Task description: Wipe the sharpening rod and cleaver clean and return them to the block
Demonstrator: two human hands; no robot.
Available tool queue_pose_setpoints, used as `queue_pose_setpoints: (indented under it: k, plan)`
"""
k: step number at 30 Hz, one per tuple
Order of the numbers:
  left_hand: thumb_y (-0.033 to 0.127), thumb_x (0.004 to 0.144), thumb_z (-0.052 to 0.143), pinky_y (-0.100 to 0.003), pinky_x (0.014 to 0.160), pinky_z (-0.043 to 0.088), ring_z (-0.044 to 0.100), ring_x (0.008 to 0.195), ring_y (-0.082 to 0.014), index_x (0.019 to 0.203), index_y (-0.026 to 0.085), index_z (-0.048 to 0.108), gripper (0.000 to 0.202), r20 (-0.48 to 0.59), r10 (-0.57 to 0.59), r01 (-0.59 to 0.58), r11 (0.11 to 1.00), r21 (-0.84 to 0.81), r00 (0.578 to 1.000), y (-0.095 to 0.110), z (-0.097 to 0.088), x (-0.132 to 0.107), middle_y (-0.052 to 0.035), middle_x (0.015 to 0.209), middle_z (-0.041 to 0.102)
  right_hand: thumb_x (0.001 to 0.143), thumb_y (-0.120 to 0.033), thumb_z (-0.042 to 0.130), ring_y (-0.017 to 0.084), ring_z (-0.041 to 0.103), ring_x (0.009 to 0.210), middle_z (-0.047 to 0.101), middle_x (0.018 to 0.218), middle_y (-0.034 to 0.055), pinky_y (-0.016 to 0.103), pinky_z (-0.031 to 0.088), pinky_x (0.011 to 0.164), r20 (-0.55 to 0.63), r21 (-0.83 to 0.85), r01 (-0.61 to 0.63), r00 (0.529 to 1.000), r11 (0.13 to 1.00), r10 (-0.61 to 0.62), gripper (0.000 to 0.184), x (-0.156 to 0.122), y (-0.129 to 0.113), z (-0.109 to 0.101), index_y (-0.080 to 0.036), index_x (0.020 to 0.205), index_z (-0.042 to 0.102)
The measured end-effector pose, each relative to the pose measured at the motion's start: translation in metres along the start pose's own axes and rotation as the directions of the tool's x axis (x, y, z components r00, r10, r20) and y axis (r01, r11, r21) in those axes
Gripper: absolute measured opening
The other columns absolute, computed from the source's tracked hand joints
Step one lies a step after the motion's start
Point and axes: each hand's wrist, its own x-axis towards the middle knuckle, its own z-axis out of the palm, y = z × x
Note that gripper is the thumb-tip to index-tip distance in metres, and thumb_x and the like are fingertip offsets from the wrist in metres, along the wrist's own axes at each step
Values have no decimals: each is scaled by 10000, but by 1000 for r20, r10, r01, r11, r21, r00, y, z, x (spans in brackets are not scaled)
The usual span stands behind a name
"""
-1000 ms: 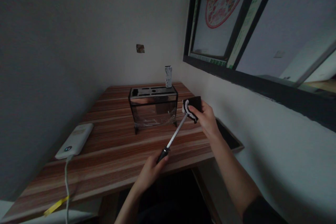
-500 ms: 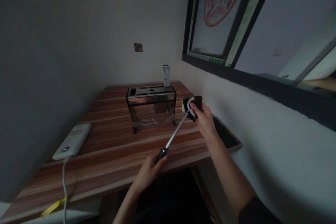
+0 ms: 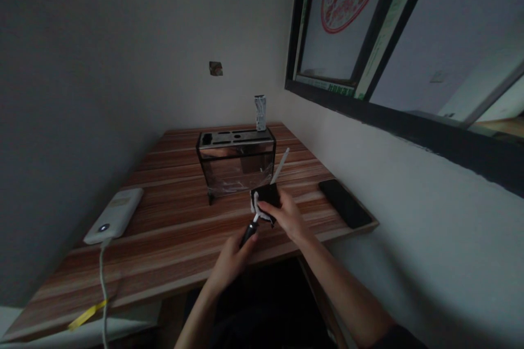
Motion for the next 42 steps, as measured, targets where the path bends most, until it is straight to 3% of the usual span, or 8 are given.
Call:
queue_pose_setpoints:
  k: [6,17,23,29,37,42]
  plan:
    - [484,819,510,-218,531,402,483,566,-141,989,108,639,432,-32,11,-12,1000,-24,999,0,1,0,13,568,537,628,-319,758,231,626,934,677,968,47,371,482,866,31,-162,41,999,986,-36,443,-16,5,10,-200,1018,585]
    - [454,815,516,-253,636,454,563,714,-196,1041,102,651,440,-31,36,-36,999,2,999,6,1,0,-38,696,639,644,-329,749,226,639,887,688,938,46,361,492,831,-4,-180,34,999,983,-35,408,-20,7,9,-194,996,592]
    - [430,839,500,-220,645,419,519,707,-155,1005,107,644,391,6,70,-70,997,-13,998,5,1,2,-26,777,620,681,-365,732,229,645,887,692,954,60,347,509,801,-23,-130,57,998,990,-60,400,-16,1,6,-190,1013,593]
    - [446,853,484,-197,560,349,414,615,-116,928,108,617,372,18,42,-42,998,40,999,-1,1,1,17,685,507,697,-358,719,225,648,876,698,947,66,352,510,800,-75,-119,103,991,987,-112,342,-6,-13,-6,-186,973,612]
    - [445,841,498,-208,595,374,470,655,-139,856,117,635,355,26,32,-34,996,88,999,6,0,-2,3,703,558,704,-377,722,212,665,803,711,905,66,333,531,728,-142,-71,135,979,988,-144,319,9,-28,-31,-189,947,636]
    - [446,852,477,-236,697,421,539,761,-181,943,114,652,386,59,37,-44,991,128,998,7,0,-3,-19,806,629,692,-369,739,189,652,777,709,881,50,309,529,719,-222,-64,206,951,977,-215,302,21,-30,-48,-194,923,654]
